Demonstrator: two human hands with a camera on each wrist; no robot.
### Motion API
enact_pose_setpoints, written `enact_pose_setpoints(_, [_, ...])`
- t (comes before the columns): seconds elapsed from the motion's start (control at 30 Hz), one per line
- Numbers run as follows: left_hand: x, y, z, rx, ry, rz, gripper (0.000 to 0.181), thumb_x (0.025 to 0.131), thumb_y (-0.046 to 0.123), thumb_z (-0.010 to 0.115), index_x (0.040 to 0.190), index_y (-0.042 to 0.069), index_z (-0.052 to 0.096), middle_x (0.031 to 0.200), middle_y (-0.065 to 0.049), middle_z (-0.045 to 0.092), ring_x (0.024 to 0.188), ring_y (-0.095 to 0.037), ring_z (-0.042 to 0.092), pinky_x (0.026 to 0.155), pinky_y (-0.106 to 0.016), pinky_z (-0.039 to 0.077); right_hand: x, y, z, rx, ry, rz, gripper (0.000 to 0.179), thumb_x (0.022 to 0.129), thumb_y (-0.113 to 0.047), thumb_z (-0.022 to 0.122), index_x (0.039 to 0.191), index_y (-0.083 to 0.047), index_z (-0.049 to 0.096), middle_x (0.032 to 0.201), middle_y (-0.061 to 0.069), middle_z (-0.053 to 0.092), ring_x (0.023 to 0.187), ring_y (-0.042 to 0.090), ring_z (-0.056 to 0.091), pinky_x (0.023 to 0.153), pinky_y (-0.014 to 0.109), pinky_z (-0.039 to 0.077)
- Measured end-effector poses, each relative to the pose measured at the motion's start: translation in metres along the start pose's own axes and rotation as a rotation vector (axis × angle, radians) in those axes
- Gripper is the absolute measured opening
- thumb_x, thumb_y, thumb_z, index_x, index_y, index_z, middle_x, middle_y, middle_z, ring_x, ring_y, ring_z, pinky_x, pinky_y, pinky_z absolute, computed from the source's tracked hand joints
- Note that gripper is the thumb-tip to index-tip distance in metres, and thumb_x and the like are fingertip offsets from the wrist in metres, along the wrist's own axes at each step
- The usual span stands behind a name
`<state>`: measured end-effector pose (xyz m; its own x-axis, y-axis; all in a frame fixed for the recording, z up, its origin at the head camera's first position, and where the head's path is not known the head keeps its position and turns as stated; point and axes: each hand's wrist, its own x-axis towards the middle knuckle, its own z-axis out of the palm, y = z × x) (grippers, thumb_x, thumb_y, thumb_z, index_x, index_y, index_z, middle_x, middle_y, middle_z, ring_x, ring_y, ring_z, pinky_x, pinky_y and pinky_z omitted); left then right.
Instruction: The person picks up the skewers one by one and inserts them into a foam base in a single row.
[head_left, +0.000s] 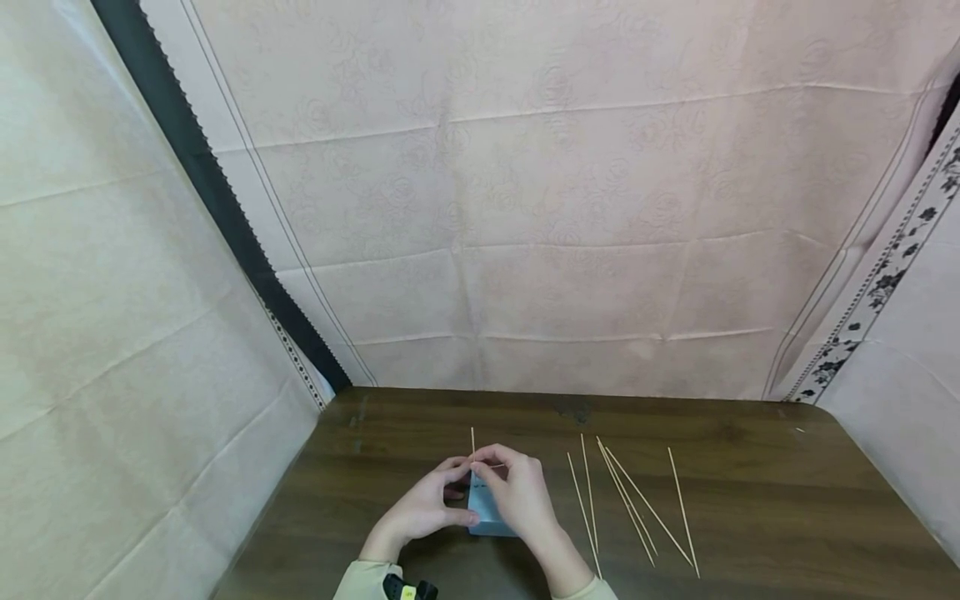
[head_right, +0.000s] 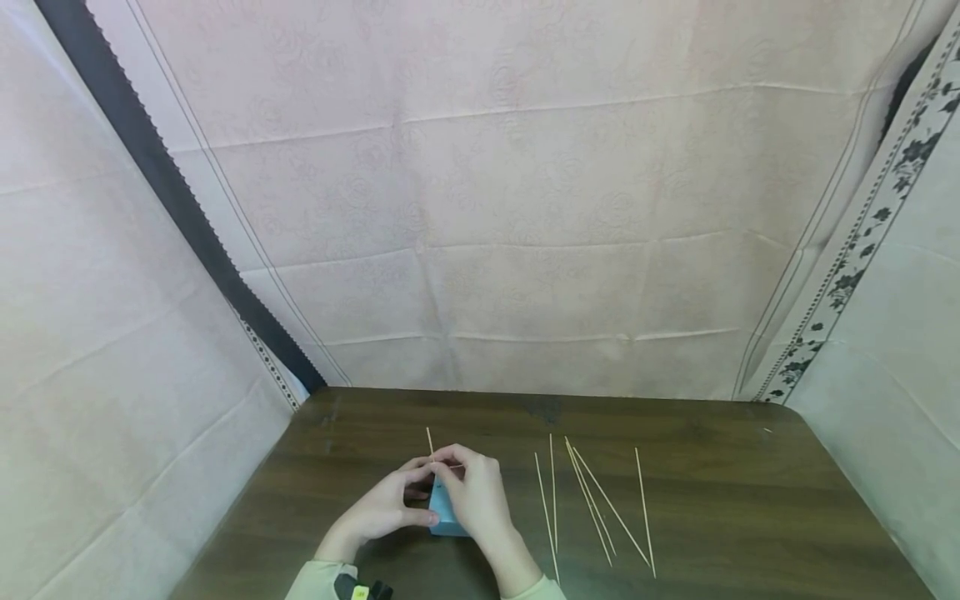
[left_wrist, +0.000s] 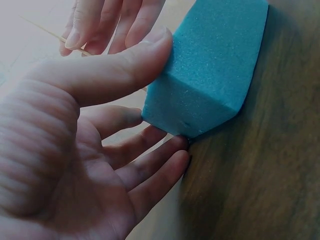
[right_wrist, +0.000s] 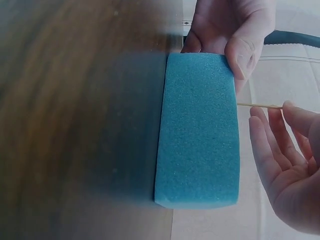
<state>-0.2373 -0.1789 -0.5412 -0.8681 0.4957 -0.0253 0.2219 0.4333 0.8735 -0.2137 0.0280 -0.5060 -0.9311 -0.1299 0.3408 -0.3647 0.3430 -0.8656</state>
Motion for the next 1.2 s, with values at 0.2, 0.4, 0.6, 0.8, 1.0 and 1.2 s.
enact_pose_setpoints(0.2, [-0.0004, -0.0004, -0.0002, 0.004, 0.000, 0.016, 0.083, 0.089, 0.023, 0.090, 0.160, 0.007, 0.050, 0.159, -0.010, 0.046, 0.129, -0.033, 0.061, 0.107, -0.051, 0.054, -0.0001, 0.0000, -0.0003, -0.006, -0.006, 0.007, 0.007, 0.101, -0.017, 0.077, 0.106, -0.017, 0.082, 0.099, -0.009, 0.079, 0.091, 0.013, 0.076, 0.079, 0.031, 0.063])
enact_pose_setpoints(0.4, [0.0003, -0.0017, -0.0004, -0.001, 0.006, -0.001, 0.082, 0.089, 0.023, 0.091, 0.159, 0.008, 0.051, 0.160, -0.010, 0.045, 0.126, -0.035, 0.062, 0.106, -0.052, 0.055, 0.0005, -0.0013, -0.0013, -0.012, -0.007, 0.013, 0.007, 0.101, -0.017, 0.078, 0.107, -0.016, 0.082, 0.100, -0.009, 0.079, 0.091, 0.012, 0.075, 0.079, 0.030, 0.063])
enact_pose_setpoints(0.6, [0.0001, -0.0004, -0.0001, -0.006, 0.003, -0.009, 0.082, 0.089, 0.024, 0.091, 0.159, 0.008, 0.051, 0.160, -0.010, 0.045, 0.127, -0.036, 0.062, 0.106, -0.053, 0.054, 0.0004, -0.0005, -0.0013, -0.017, -0.009, 0.013, 0.007, 0.101, -0.017, 0.077, 0.107, -0.016, 0.082, 0.100, -0.008, 0.079, 0.089, 0.010, 0.075, 0.079, 0.029, 0.063])
enact_pose_setpoints(0.8, [-0.0002, 0.0002, 0.0003, -0.004, 0.003, -0.009, 0.082, 0.089, 0.023, 0.091, 0.159, 0.008, 0.051, 0.161, -0.010, 0.045, 0.127, -0.036, 0.062, 0.106, -0.053, 0.054, 0.0003, 0.0000, -0.0007, -0.020, -0.004, 0.013, 0.007, 0.100, -0.017, 0.078, 0.106, -0.016, 0.082, 0.100, -0.007, 0.079, 0.088, 0.010, 0.075, 0.078, 0.029, 0.063])
enact_pose_setpoints(1.0, [0.0001, 0.0006, 0.0004, 0.005, 0.007, -0.011, 0.083, 0.089, 0.024, 0.091, 0.159, 0.007, 0.051, 0.161, -0.011, 0.045, 0.126, -0.035, 0.062, 0.105, -0.052, 0.055, 0.0008, 0.0000, -0.0002, -0.026, 0.003, 0.010, 0.007, 0.100, -0.016, 0.078, 0.106, -0.017, 0.082, 0.100, -0.007, 0.080, 0.088, 0.010, 0.075, 0.078, 0.028, 0.063])
enact_pose_setpoints(1.2, [0.0006, 0.0010, 0.0001, 0.016, 0.008, -0.008, 0.083, 0.089, 0.024, 0.091, 0.160, 0.007, 0.050, 0.161, -0.010, 0.045, 0.126, -0.035, 0.062, 0.105, -0.052, 0.055, 0.0005, -0.0002, -0.0004, -0.026, -0.001, 0.003, 0.007, 0.101, -0.017, 0.078, 0.106, -0.018, 0.082, 0.099, -0.008, 0.080, 0.089, 0.010, 0.075, 0.079, 0.030, 0.063])
